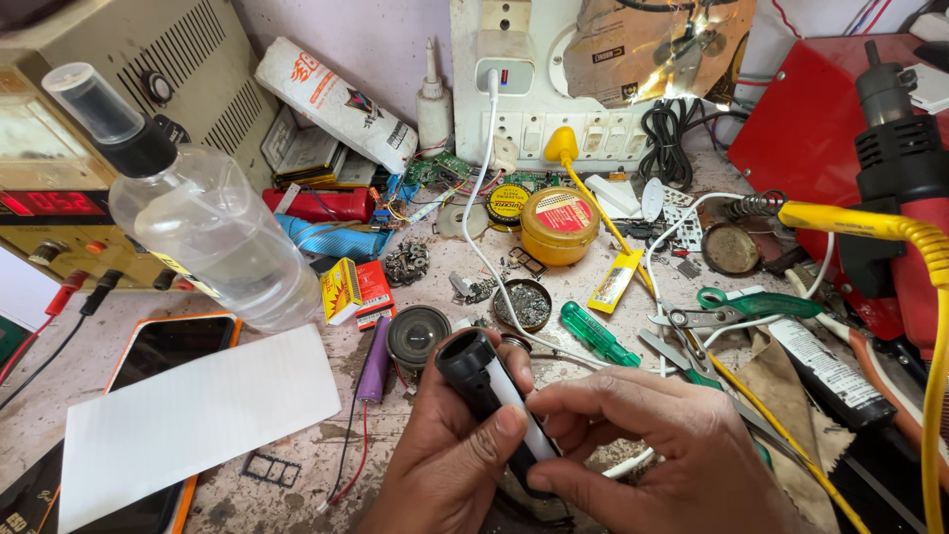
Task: The person assembles a small electronic device by inserting a flexible LED strip into a black cylindrical housing. They use pliers to adjust the housing and a screwdriver to press the strip into place, ensuring it fits securely inside the casing.
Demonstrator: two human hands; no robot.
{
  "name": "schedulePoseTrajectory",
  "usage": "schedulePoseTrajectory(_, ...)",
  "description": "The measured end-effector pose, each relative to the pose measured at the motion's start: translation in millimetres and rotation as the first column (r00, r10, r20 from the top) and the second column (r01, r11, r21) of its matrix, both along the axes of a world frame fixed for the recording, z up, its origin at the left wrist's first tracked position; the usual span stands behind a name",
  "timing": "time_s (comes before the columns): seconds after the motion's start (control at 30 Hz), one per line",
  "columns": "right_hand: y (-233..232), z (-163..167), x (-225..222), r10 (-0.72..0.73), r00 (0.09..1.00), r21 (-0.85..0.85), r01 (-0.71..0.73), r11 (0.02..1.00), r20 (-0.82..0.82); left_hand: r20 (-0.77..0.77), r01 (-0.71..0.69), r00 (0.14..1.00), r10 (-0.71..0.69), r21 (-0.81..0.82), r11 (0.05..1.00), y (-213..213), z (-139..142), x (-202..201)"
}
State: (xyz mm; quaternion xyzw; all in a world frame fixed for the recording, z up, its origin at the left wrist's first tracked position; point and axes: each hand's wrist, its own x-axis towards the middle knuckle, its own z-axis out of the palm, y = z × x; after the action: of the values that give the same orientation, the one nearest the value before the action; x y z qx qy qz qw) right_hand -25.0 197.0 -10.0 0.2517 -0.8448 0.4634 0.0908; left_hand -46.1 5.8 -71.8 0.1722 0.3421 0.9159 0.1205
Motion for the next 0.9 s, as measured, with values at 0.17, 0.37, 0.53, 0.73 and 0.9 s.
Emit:
schedulePoseTrajectory(0.17,9.5,-8.7,-4.7,0.012,0.991,-0.071,-0.003,0.997,0.134,-0.005,0.008,1.0,-0.008,0.003,1.0,6.4,-4.8,-4.1)
schedulePoseTrajectory(0.37,26.8,-16.3,-11.6,0.141,0.979,-0.238,-0.104,0.966,0.146,0.005,0.003,1.0,-0.002,-0.051,0.999,23.7,-4.0,-3.8)
schedulePoseTrajectory(0.53,29.7,-6.0,-9.1,0.102,0.988,-0.101,-0.09,0.991,0.116,-0.02,-0.01,1.0,0.009,-0.049,0.999,25.1,-2.3,-1.8)
schedulePoseTrajectory(0.73,35.1,-5.5,-7.9,0.096,0.994,0.011,-0.097,0.995,0.057,-0.004,-0.017,1.0,0.017,-0.08,0.997,31.3,-5.7,-5.3)
schedulePoseTrajectory(0.9,67.7,-3.3,-26.6,0.112,0.955,-0.289,-0.029,0.957,0.276,0.052,-0.077,0.995,0.081,-0.074,0.994,38.3,-4.1,-9.1)
